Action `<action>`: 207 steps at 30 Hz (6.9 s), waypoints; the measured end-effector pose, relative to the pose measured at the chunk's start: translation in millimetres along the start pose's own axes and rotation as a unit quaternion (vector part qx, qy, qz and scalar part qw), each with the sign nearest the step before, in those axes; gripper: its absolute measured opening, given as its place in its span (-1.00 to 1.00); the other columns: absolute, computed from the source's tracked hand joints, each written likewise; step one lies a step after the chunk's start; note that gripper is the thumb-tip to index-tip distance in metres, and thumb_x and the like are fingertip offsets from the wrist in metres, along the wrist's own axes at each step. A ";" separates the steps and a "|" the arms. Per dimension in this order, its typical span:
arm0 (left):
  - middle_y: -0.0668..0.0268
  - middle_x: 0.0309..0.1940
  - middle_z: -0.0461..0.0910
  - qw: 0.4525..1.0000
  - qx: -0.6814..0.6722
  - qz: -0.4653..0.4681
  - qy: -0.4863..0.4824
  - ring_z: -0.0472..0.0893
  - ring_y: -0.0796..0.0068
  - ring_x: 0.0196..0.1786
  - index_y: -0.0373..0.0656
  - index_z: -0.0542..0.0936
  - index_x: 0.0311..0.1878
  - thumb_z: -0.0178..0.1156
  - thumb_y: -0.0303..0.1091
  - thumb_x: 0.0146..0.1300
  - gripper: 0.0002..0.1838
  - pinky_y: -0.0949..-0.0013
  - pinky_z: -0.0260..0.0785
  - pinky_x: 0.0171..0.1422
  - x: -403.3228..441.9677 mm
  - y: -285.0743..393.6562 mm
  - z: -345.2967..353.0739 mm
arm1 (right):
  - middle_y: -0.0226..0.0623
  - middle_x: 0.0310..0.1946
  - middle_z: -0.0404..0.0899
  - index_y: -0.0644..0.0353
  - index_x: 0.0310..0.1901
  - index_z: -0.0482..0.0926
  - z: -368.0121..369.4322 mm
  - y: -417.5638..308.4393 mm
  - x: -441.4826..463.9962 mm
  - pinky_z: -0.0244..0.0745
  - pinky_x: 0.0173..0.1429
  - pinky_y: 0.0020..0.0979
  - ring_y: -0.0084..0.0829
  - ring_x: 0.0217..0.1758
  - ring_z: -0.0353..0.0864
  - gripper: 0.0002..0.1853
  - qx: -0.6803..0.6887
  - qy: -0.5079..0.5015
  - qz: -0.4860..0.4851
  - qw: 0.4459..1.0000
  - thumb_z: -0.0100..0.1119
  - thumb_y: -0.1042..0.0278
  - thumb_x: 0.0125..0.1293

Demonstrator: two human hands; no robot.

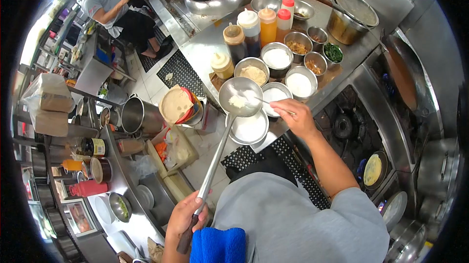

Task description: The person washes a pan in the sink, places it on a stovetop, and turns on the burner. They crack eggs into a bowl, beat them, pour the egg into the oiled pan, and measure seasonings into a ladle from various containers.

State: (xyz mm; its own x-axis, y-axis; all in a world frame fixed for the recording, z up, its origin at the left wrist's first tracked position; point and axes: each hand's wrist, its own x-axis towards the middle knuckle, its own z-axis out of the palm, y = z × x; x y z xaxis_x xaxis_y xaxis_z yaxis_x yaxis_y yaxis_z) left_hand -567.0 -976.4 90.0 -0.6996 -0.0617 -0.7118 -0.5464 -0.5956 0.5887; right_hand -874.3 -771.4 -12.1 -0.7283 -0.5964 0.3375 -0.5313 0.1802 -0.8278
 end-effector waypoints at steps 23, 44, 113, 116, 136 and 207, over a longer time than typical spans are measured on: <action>0.28 -0.70 0.34 0.997 0.041 0.021 0.065 0.23 0.57 -0.87 -0.35 0.34 0.18 0.00 -0.18 0.35 -0.53 0.54 0.07 -0.79 -10.8 -3.2 0.8 | -0.25 -0.51 0.64 0.33 -0.23 0.60 -4.2 73.3 -23.3 0.50 -0.32 -0.49 -0.54 -0.48 0.61 -0.71 0.061 0.205 0.234 0.949 0.01 0.24 0.35; 0.28 -0.70 0.34 0.997 0.040 0.020 0.056 0.23 0.58 -0.87 -0.35 0.35 0.16 0.03 -0.17 0.33 -0.52 0.54 0.05 -0.78 -7.7 -3.3 -5.1 | -0.27 -0.41 0.59 0.36 -0.14 0.53 -20.3 101.9 -41.2 0.48 -0.30 -0.57 -0.60 -0.46 0.51 -0.70 0.310 0.264 0.300 0.862 -0.05 0.25 0.39; 0.31 -0.68 0.35 0.993 0.115 -0.019 -0.027 0.28 0.59 -0.74 -0.32 0.35 0.20 0.02 -0.12 0.33 -0.48 0.56 0.04 -0.70 36.9 16.8 27.3 | -0.24 -0.48 0.65 0.34 -0.18 0.60 -89.2 89.5 -17.4 0.51 -0.27 -0.51 -0.53 -0.43 0.62 -0.71 0.014 0.296 0.234 0.926 0.02 0.25 0.35; 0.31 -0.69 0.35 0.992 0.122 -0.012 -0.020 0.28 0.59 -0.74 -0.33 0.35 0.21 0.03 -0.10 0.32 -0.46 0.55 0.04 -0.69 36.3 16.9 29.2 | -0.23 -0.50 0.64 0.33 -0.20 0.60 -82.3 106.4 -16.3 0.51 -0.29 -0.49 -0.51 -0.45 0.63 -0.72 0.015 0.295 0.241 0.924 0.03 0.25 0.35; 0.31 -0.69 0.35 0.994 0.102 -0.023 0.003 0.30 0.57 -0.73 -0.32 0.37 0.19 0.02 -0.14 0.34 -0.51 0.57 0.07 -0.67 33.7 17.8 32.0 | -0.18 -0.40 0.60 0.34 -0.17 0.52 -70.2 145.4 -35.0 0.53 -0.26 -0.48 -0.48 -0.42 0.58 -0.67 0.322 0.341 0.311 0.827 -0.01 0.18 0.37; 0.46 -0.57 0.34 0.994 -0.023 0.047 0.099 0.26 0.68 -0.56 -0.36 0.37 0.15 0.20 -0.13 0.18 -0.42 0.59 0.04 -0.51 -14.2 -41.4 69.1 | -0.07 0.01 0.55 0.22 0.15 0.37 -54.4 255.6 276.3 0.37 0.18 -0.27 -0.20 0.08 0.54 -0.28 -0.156 0.067 0.153 0.973 0.37 0.11 -0.06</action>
State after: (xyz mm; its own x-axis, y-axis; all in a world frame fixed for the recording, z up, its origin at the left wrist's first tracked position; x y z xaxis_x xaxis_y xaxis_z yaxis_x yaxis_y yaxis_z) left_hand -566.3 -895.5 102.2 -0.6397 -0.2729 -0.7185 -0.4582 -0.6151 0.6416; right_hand -1234.8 -847.6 -106.0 -0.9122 -0.3733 0.1688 -0.3704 0.5757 -0.7289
